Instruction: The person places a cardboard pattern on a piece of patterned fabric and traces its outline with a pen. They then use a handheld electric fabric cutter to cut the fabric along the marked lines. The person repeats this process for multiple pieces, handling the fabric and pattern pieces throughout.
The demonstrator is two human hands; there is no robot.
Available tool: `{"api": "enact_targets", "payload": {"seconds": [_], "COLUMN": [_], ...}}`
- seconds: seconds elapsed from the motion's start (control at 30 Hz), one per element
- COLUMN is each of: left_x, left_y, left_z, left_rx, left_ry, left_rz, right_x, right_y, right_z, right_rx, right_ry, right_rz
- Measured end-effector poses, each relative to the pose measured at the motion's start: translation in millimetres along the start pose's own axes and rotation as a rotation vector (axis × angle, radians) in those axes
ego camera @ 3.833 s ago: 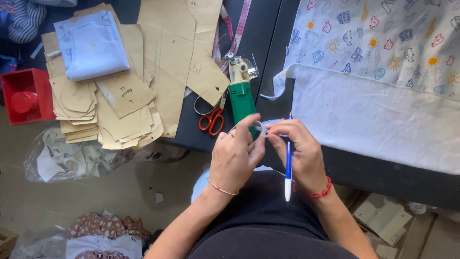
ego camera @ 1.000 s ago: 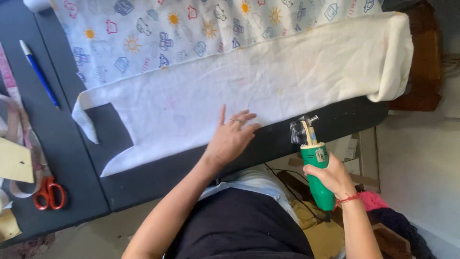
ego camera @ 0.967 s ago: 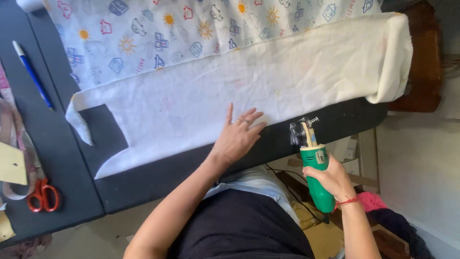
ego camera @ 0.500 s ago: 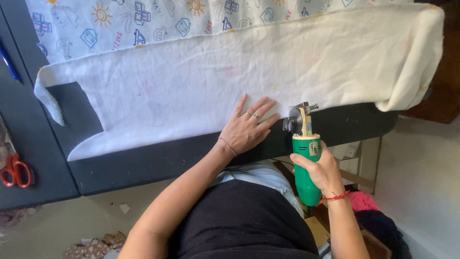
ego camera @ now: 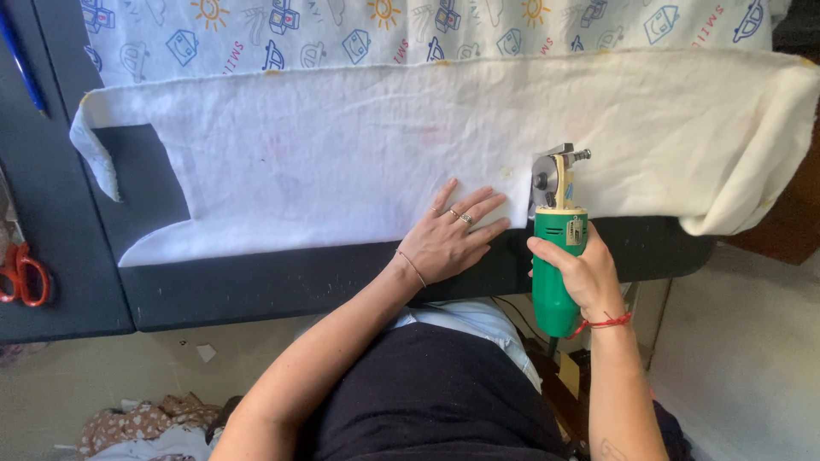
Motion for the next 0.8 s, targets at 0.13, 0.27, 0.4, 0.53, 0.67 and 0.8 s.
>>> {"api": "enact_targets", "payload": {"seconds": [0.13,0.27,0.4,0.53,0.67,0.8], "left_x": [-1.4,-1.1,0.9,-8.8,-44.2,-71.8], "left_y": [-0.3,0.1,-0.4,4.2,13.0,-3.0], "left_z": [-0.2,-1.0,-1.4,-6.4,-30.0,-75.4], "left_rx": [0.002,-0.002,-0.008,-0.036,-0.005,-0.05], "left_ry": [0.006,0.015,0.012,-0.023,-0.07,0.208], "left_rz": [0.019,0.016,-0.005,0.009,0.063,0.111], "right_x": [-3.5,-8.6,-11.8,-25.5,-52.6,-72.9], "right_y": [8.9,20.4,34.3,69.4,105.3,153.2], "right_z": [-14.6,-32.1,-45.4,-36.9,-29.5,-35.6], "right_rx": [-0.008,-0.062,-0.108,-0.131,-0.087,-0.308], "right_ry": [0.0,-0.002,0.003,-0.037,-0.312,-0.866], "right_rz": [0.016,0.051,0.067,0.02,-0.153,-0.196]}}
Point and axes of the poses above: each hand's wrist, its own y-axis towards the middle knuckle, its own x-axis out of the palm, z = x × y, the point moved 10 cm from there along y, towards the middle knuckle, and after that the axes turned 2 degrees about z, right-handed, at the moved point
